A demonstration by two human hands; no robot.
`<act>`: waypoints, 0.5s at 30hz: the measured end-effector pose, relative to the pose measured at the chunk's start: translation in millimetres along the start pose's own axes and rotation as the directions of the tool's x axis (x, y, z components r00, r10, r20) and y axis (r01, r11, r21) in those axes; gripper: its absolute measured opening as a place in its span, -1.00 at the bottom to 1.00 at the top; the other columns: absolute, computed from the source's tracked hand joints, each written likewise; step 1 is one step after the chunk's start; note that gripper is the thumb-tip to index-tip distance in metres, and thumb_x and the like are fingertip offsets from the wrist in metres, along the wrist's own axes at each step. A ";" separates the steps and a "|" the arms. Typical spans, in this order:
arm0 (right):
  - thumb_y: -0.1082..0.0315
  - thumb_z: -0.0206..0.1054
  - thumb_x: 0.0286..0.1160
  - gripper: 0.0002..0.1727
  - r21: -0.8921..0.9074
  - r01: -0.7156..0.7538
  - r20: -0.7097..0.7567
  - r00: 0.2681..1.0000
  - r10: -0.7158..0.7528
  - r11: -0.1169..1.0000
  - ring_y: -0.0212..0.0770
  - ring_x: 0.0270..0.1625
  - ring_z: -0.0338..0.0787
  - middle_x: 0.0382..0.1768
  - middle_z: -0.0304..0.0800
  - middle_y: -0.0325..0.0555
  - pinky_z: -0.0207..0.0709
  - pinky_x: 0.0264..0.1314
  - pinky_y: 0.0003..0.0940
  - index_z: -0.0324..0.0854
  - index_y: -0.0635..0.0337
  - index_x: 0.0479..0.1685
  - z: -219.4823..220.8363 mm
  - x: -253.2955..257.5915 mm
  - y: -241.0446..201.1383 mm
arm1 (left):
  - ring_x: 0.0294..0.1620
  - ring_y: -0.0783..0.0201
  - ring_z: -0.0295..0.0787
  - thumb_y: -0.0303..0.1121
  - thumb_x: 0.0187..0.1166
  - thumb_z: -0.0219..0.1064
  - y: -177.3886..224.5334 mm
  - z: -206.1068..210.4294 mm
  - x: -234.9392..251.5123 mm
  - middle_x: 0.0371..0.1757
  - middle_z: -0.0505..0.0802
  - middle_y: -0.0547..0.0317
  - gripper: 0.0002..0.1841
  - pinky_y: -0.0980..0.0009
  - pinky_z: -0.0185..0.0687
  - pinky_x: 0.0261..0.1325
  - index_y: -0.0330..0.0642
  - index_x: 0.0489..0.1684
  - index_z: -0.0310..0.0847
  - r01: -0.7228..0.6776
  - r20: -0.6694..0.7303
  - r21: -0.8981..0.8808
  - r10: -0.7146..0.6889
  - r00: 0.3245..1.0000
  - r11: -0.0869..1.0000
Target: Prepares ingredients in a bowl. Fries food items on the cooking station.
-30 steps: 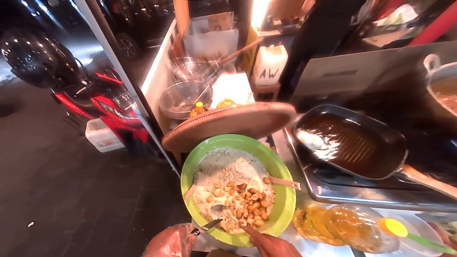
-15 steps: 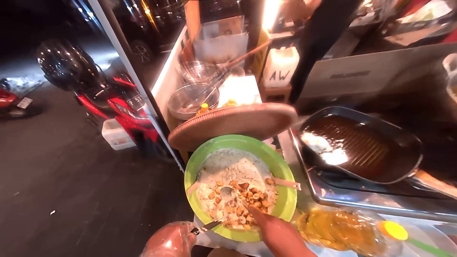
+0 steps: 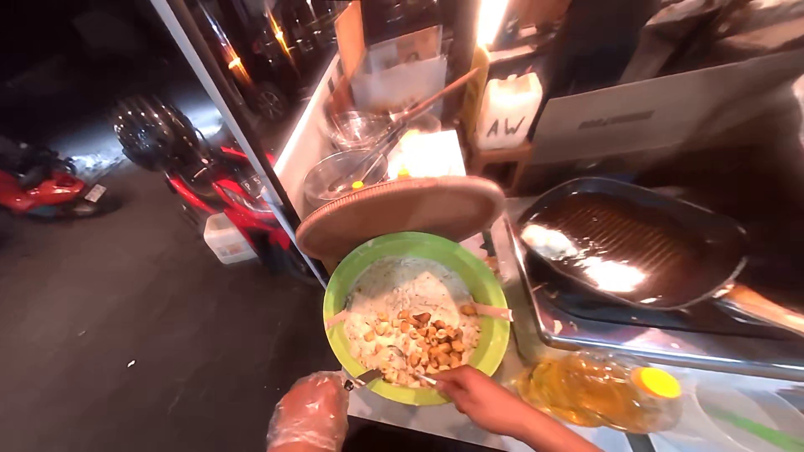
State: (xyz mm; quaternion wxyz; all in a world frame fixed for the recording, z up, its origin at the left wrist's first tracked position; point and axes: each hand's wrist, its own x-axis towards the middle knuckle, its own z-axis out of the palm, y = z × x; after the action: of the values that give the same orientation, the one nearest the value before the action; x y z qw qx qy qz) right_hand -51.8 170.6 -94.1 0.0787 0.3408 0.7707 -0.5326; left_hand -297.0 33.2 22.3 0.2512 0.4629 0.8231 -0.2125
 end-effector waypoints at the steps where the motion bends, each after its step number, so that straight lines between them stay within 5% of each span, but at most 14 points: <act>1: 0.14 0.02 0.86 -0.56 0.084 -0.009 -0.014 1.000 0.010 0.996 -0.15 -0.34 0.70 -0.28 0.77 -0.02 0.62 -0.13 -0.10 0.70 0.08 0.41 0.1 -5.9 4.5 | 0.44 0.08 0.72 0.00 0.72 0.07 -3.4 -4.1 -1.9 0.41 0.80 0.28 -0.57 -0.15 0.64 0.40 0.36 0.49 0.63 -0.018 -0.007 -0.010 0.018 1.000 1.000; 4: 0.12 0.04 0.84 -0.57 0.105 0.001 -0.141 0.990 0.014 0.994 -0.15 -0.37 0.73 -0.30 0.80 -0.04 0.67 -0.14 -0.09 0.69 0.01 0.44 16.8 -22.7 3.6 | 0.45 0.10 0.71 0.00 0.74 0.09 -21.6 -17.6 -12.1 0.40 0.81 0.24 -0.57 -0.13 0.58 0.47 0.29 0.51 0.63 -0.103 -0.009 -0.066 0.103 0.995 0.992; 8: 0.11 0.00 0.86 -0.53 -0.164 0.021 -0.437 0.895 -0.092 0.986 0.03 -0.16 0.91 -0.15 0.91 0.04 0.76 0.03 0.09 0.60 0.00 0.56 41.0 -25.9 -14.3 | 0.44 0.15 0.72 0.02 0.74 0.09 -48.0 -34.7 -21.2 0.39 0.82 0.29 -0.56 -0.07 0.58 0.47 0.34 0.53 0.62 -0.164 -0.056 -0.135 0.157 0.986 0.977; 11: 0.27 0.10 0.78 -0.57 -0.436 -0.014 -0.573 0.775 -0.266 0.900 0.07 -0.29 0.94 -0.20 0.91 0.03 0.81 -0.26 0.08 0.63 0.01 0.53 55.1 -17.8 -17.8 | 0.44 0.20 0.72 0.04 0.75 0.09 -61.8 -35.7 -11.9 0.40 0.81 0.31 -0.54 -0.02 0.57 0.51 0.33 0.57 0.59 -0.220 -0.097 -0.187 0.204 0.974 0.957; 15: 0.39 0.19 0.66 -0.52 -0.521 -0.108 -0.493 0.848 -0.196 0.846 0.12 -0.39 0.90 -0.22 0.89 0.10 0.76 -0.39 0.11 0.62 -0.08 0.55 67.0 -21.1 -32.7 | 0.50 0.29 0.67 0.05 0.77 0.04 -75.1 -24.7 7.3 0.47 0.76 0.38 -0.54 0.08 0.52 0.58 0.36 0.60 0.55 -0.245 -0.132 -0.249 0.218 0.967 0.937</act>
State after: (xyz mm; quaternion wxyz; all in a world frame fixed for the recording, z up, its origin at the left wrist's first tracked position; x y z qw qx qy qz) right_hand -71.9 96.1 -87.0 -0.0582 0.4202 0.8863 -0.1856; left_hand -370.9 16.2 46.0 0.2912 0.5295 0.7954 -0.0460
